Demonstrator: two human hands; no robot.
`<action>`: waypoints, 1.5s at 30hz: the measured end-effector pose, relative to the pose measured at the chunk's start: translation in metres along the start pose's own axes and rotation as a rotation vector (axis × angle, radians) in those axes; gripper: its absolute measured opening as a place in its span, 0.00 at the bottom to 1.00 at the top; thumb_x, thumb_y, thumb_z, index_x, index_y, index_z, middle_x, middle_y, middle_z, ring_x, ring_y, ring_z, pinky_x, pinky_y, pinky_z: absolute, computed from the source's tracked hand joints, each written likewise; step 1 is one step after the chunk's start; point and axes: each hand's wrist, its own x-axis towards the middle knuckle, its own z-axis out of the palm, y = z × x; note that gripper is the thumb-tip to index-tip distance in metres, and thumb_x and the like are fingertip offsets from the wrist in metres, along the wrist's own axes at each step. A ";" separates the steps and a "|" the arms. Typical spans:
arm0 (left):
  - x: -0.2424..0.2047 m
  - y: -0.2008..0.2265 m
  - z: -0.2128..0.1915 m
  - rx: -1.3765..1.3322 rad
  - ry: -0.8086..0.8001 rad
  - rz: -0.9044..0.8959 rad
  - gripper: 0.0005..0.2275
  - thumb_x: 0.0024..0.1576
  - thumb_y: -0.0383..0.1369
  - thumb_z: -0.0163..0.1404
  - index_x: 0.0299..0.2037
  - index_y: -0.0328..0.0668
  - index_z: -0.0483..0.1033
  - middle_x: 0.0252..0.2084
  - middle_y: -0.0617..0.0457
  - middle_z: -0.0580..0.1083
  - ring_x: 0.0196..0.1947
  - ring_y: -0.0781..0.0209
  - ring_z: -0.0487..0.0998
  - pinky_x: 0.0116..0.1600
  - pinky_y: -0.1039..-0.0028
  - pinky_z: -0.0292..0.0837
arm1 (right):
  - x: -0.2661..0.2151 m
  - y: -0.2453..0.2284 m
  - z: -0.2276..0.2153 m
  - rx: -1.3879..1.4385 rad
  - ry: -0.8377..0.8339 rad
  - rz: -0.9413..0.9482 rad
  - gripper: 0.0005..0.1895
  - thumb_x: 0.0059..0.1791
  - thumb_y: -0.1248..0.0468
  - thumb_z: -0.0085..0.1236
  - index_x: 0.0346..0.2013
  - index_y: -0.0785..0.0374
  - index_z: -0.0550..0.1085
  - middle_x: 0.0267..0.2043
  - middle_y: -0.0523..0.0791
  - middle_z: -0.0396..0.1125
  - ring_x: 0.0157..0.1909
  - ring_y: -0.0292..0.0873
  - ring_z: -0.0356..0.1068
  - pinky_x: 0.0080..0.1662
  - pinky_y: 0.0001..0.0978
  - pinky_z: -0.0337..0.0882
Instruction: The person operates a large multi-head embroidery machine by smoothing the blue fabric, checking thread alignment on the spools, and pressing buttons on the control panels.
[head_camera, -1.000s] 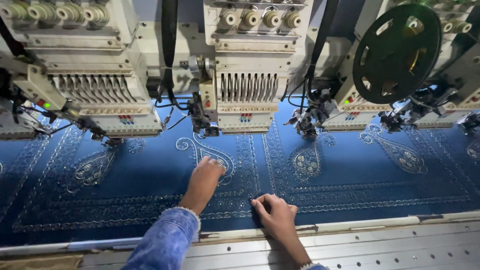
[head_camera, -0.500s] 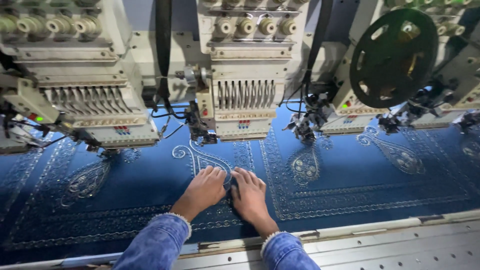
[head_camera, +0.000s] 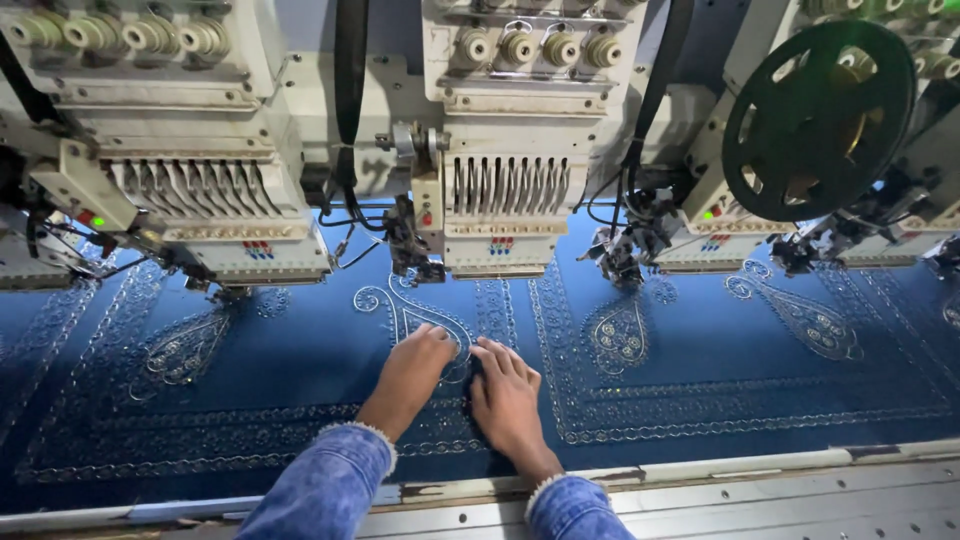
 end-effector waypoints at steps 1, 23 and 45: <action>0.000 0.001 0.002 0.023 -0.027 -0.003 0.01 0.49 0.27 0.56 0.27 0.46 0.78 0.32 0.52 0.74 0.38 0.52 0.74 0.36 0.60 0.73 | -0.001 -0.002 -0.002 0.016 -0.034 0.037 0.23 0.51 0.60 0.45 0.62 0.50 0.68 0.69 0.41 0.63 0.70 0.49 0.58 0.60 0.53 0.56; 0.016 0.021 -0.031 -0.117 -0.362 0.025 0.09 0.57 0.39 0.42 0.35 0.42 0.68 0.33 0.44 0.75 0.35 0.38 0.77 0.43 0.49 0.69 | -0.002 -0.007 -0.023 -0.054 -0.054 0.027 0.20 0.53 0.56 0.41 0.60 0.50 0.68 0.66 0.41 0.63 0.66 0.46 0.60 0.56 0.51 0.59; 0.001 0.058 -0.014 -0.609 -0.002 -0.528 0.04 0.62 0.31 0.44 0.36 0.49 0.71 0.36 0.52 0.80 0.40 0.42 0.79 0.43 0.54 0.69 | -0.003 0.022 -0.009 0.161 -0.030 0.046 0.25 0.52 0.62 0.40 0.64 0.53 0.66 0.68 0.45 0.64 0.70 0.48 0.60 0.62 0.47 0.58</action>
